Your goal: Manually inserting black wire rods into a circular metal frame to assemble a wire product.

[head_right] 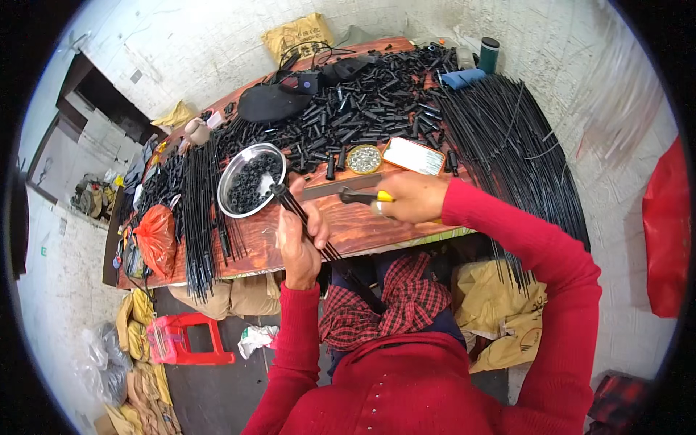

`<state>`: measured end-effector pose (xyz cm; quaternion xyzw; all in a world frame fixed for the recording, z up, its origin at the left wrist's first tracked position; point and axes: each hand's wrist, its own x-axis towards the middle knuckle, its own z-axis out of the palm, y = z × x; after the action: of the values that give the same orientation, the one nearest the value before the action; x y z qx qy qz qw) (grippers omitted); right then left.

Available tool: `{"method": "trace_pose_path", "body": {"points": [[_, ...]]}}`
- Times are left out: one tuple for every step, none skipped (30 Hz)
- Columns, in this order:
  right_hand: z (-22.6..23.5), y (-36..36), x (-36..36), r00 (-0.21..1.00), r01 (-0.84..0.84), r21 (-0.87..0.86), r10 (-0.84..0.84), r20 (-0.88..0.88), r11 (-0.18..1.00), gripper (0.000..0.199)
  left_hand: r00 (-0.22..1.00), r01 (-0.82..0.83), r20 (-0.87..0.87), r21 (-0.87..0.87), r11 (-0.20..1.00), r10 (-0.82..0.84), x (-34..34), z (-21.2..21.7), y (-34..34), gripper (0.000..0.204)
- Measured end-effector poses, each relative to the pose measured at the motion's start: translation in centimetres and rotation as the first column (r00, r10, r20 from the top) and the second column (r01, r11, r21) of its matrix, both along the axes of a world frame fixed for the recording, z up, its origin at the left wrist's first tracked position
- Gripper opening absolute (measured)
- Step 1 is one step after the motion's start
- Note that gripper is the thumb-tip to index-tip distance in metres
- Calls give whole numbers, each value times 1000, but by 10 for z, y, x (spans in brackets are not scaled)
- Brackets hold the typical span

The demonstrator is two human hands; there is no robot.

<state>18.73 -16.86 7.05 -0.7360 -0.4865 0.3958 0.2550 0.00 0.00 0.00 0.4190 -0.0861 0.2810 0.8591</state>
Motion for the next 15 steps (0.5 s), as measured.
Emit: {"method": "trace_pose_path", "body": {"points": [[-13, 2, 2, 980, -51, 19, 46, 195, 999, 41, 990, -98, -93, 61, 993, 104, -10, -10, -2, 56], [-28, -1, 6, 920, -99, 25, 82, 383, 995, 38, 962, -183, -181, 120, 976, 203, -16, -22, -10, 54], [-44, 3, 7, 912, -124, 30, 102, 397, 992, 38, 913, -269, -233, 272, 924, 335, -19, -31, -15, 51], [-61, 1, 4, 870, -65, 80, 17, 493, 995, 37, 911, -247, -272, 245, 938, 311, -29, -56, -23, 46], [-75, -4, 4, 810, -7, 139, -76, 581, 990, 36, 900, -181, -351, 237, 955, 258, -33, -68, -31, 42], [-88, -10, 9, 776, 24, 141, -107, 621, 990, 37, 864, -116, -445, 277, 954, 235, -41, -84, -42, 40], [-98, -13, 10, 744, 54, 148, -139, 653, 988, 37, 844, -55, -493, 311, 949, 210, -49, -103, -51, 40], [-103, -14, 9, 733, 90, 130, -153, 663, 988, 40, 830, -36, -525, 283, 958, 186, -53, -121, -61, 40], [-106, -14, 5, 732, 65, 128, -134, 668, 990, 40, 810, -35, -558, 266, 963, 183, -56, -136, -71, 39], [-109, -13, 1, 686, 79, 222, -214, 695, 972, 40, 814, -32, -550, 275, 961, 185, -57, -154, -76, 38], [-112, -14, -3, 640, 92, 312, -296, 710, 946, 40, 817, -25, -547, 281, 959, 181, -57, -165, -79, 36], [-113, -16, -8, 622, 81, 315, -295, 725, 946, 49, 816, -36, -547, 274, 961, 187, -57, -164, -78, 36], [-112, -13, -9, 625, 71, 309, -284, 728, 948, 49, 813, -17, -555, 280, 960, 176, -54, -162, -74, 34], [-111, -10, -11, 621, 45, 365, -312, 719, 930, 51, 810, 2, -562, 285, 958, 165, -51, -161, -69, 32], [-110, -11, -15, 618, 24, 416, -341, 708, 909, 52, 816, -17, -549, 290, 957, 181, -49, -158, -64, 28]]}}
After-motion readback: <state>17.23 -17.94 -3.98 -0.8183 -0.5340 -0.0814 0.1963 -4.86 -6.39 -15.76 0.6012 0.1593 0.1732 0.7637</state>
